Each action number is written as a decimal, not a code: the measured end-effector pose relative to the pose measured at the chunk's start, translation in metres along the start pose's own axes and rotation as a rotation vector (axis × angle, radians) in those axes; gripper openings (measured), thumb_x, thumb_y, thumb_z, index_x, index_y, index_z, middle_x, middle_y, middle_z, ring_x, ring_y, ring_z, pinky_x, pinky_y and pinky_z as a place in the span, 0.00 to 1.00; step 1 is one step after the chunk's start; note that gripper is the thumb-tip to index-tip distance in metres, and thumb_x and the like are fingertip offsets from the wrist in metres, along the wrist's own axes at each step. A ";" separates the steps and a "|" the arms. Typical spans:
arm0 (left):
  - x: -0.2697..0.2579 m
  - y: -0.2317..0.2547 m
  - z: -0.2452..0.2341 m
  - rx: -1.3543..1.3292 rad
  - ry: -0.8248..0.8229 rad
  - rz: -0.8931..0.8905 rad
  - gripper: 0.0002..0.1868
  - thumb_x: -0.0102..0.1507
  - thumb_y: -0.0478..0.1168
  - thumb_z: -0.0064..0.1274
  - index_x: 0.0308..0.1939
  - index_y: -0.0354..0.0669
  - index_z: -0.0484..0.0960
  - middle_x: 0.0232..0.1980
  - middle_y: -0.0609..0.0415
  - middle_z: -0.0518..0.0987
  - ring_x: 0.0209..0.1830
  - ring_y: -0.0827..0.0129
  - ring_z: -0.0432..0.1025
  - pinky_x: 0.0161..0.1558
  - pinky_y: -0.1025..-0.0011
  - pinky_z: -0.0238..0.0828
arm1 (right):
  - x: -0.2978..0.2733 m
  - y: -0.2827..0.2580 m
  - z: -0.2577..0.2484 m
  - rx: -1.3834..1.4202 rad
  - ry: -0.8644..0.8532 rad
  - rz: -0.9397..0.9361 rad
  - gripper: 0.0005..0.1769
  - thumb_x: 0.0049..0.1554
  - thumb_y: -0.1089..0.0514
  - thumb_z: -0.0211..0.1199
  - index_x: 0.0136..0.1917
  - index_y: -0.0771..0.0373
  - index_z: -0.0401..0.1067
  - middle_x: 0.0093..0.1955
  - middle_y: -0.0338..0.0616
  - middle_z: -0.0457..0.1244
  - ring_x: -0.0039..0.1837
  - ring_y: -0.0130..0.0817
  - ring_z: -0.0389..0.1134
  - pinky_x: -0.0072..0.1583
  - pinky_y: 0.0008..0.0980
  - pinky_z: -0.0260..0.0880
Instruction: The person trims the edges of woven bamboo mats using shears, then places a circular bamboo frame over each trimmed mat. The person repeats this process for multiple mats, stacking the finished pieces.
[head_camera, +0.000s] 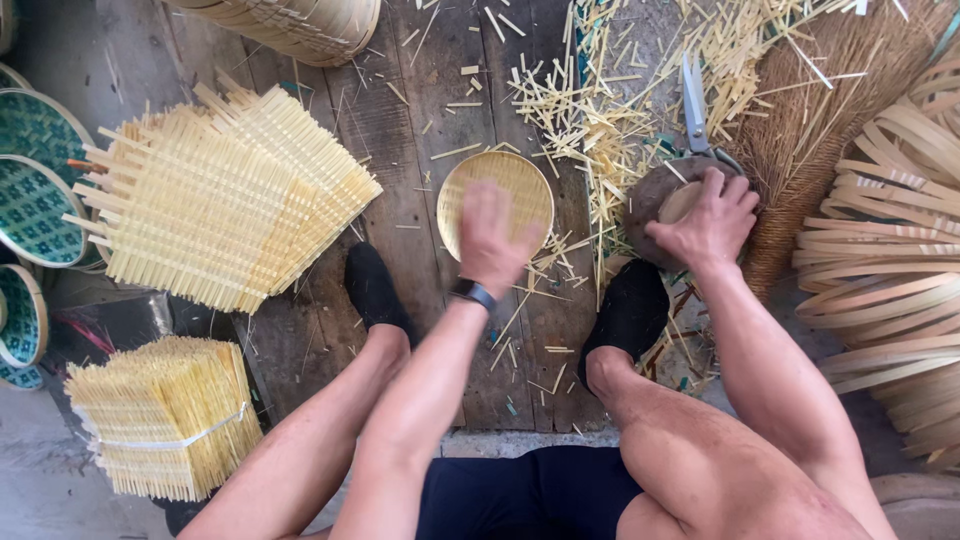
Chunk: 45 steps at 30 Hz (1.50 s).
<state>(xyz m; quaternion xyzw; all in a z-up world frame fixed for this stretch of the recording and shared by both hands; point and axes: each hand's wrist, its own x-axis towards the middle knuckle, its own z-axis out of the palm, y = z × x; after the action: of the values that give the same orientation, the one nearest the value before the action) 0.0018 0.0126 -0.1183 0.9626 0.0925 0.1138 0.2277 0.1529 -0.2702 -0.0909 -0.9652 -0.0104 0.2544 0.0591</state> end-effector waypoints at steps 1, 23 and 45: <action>-0.006 0.019 0.006 0.080 -0.077 0.030 0.36 0.60 0.59 0.57 0.60 0.31 0.76 0.71 0.32 0.68 0.74 0.41 0.56 0.71 0.44 0.52 | -0.001 0.001 0.007 0.028 0.058 -0.013 0.63 0.36 0.38 0.81 0.74 0.62 0.53 0.66 0.60 0.50 0.67 0.59 0.53 0.64 0.58 0.61; 0.255 -0.125 -0.296 0.249 0.288 0.298 0.18 0.63 0.24 0.54 0.54 0.41 0.88 0.47 0.44 0.85 0.48 0.50 0.77 0.52 0.60 0.74 | -0.009 0.012 0.023 0.105 0.204 -0.026 0.60 0.36 0.37 0.80 0.74 0.60 0.59 0.67 0.58 0.53 0.69 0.60 0.54 0.65 0.57 0.62; 0.263 -0.151 -0.270 0.483 0.256 0.125 0.17 0.68 0.33 0.56 0.61 0.34 0.80 0.61 0.41 0.80 0.64 0.49 0.72 0.70 0.54 0.63 | -0.007 0.007 0.000 0.168 0.138 -0.040 0.63 0.35 0.39 0.81 0.75 0.61 0.54 0.69 0.59 0.51 0.71 0.58 0.53 0.68 0.56 0.60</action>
<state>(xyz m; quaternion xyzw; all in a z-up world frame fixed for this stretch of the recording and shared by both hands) 0.1637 0.3185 0.0943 0.9706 0.0853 0.2230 -0.0293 0.1474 -0.2775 -0.0881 -0.9717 -0.0044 0.1860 0.1454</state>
